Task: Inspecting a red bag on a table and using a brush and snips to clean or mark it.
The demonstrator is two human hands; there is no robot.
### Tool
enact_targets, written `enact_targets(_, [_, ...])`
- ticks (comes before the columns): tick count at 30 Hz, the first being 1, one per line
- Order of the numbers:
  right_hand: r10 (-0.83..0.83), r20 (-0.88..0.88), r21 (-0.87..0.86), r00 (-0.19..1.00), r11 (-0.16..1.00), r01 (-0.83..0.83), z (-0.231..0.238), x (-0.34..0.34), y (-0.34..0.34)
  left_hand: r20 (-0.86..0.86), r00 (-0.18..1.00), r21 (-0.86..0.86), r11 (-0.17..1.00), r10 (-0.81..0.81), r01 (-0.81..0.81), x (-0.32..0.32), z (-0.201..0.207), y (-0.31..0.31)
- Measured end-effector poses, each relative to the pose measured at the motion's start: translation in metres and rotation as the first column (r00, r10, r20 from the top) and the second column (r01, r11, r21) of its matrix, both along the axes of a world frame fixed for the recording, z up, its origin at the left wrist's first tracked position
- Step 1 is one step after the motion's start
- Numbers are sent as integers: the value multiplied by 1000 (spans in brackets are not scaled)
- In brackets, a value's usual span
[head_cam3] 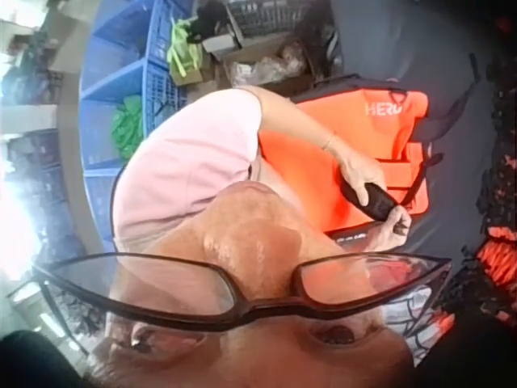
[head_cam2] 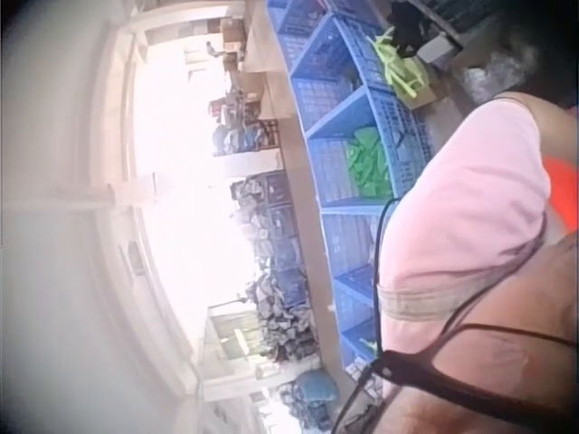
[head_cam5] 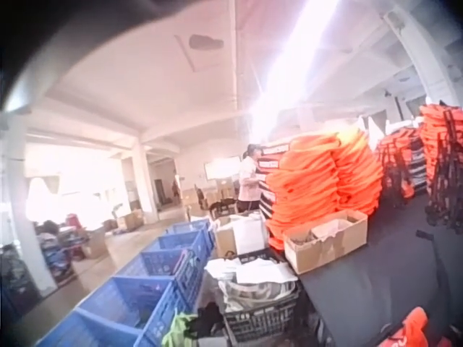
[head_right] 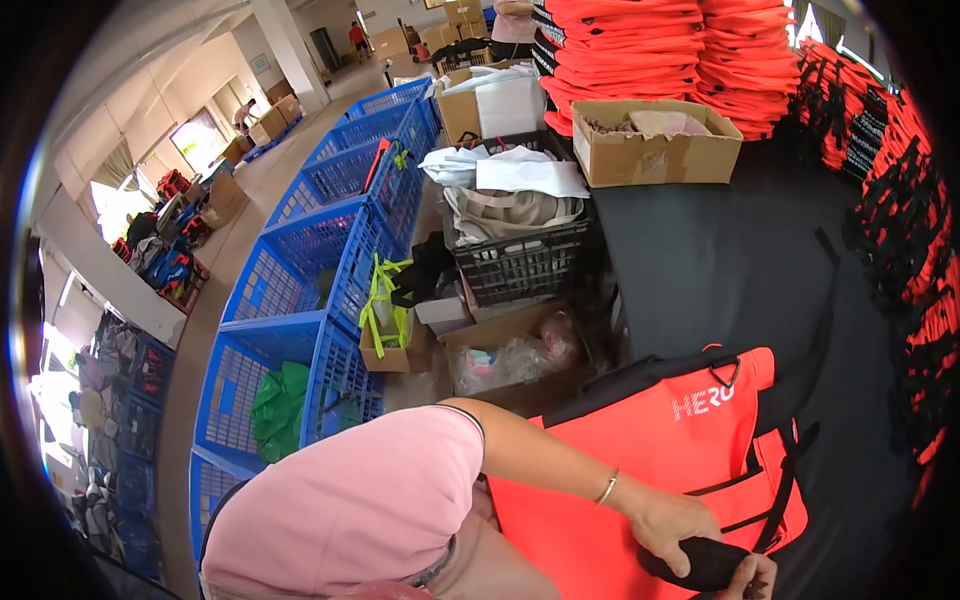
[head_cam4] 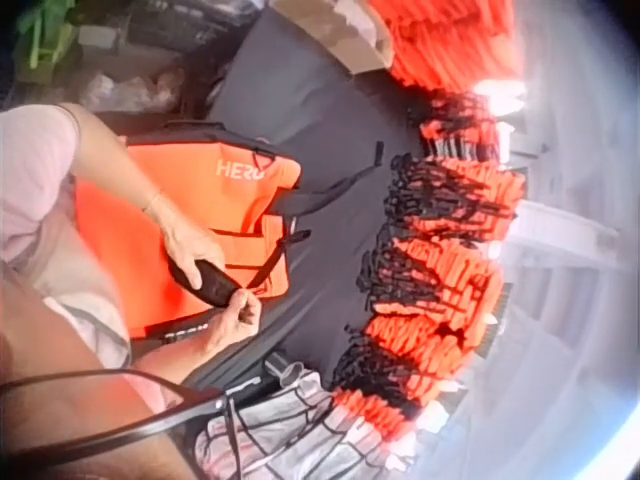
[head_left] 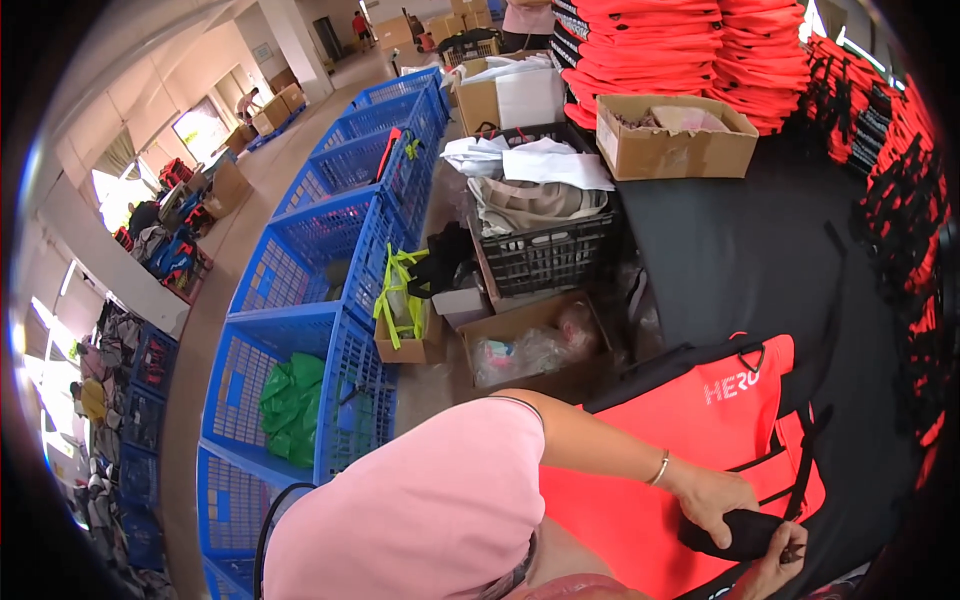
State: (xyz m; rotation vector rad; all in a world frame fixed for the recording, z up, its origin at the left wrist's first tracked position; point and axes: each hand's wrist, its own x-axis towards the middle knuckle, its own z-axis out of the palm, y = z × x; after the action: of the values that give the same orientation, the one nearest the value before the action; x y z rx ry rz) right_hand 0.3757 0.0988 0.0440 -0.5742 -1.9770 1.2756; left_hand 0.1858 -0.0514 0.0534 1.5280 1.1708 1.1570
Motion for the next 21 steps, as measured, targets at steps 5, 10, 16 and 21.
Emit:
enact_targets(5, [101,-152,-844,983,504,-182,-44,-14,-46,25,983,561,811,184,-166,9,-29,-14])
enact_targets(10, [317,-41,-873,948,450,-188,-27,-47,-69,-76,954,474,853,288,-220,-12,-40,-41])
enact_targets(16, [-117,224,-574,968,786,228,18,-5,-96,117,891,62,892,438,-447,-4,-61,-66])
enact_targets(21, [-284,268,-295,921,886,359,23,17,-145,192,896,-13,914,401,-406,10,-58,-71])
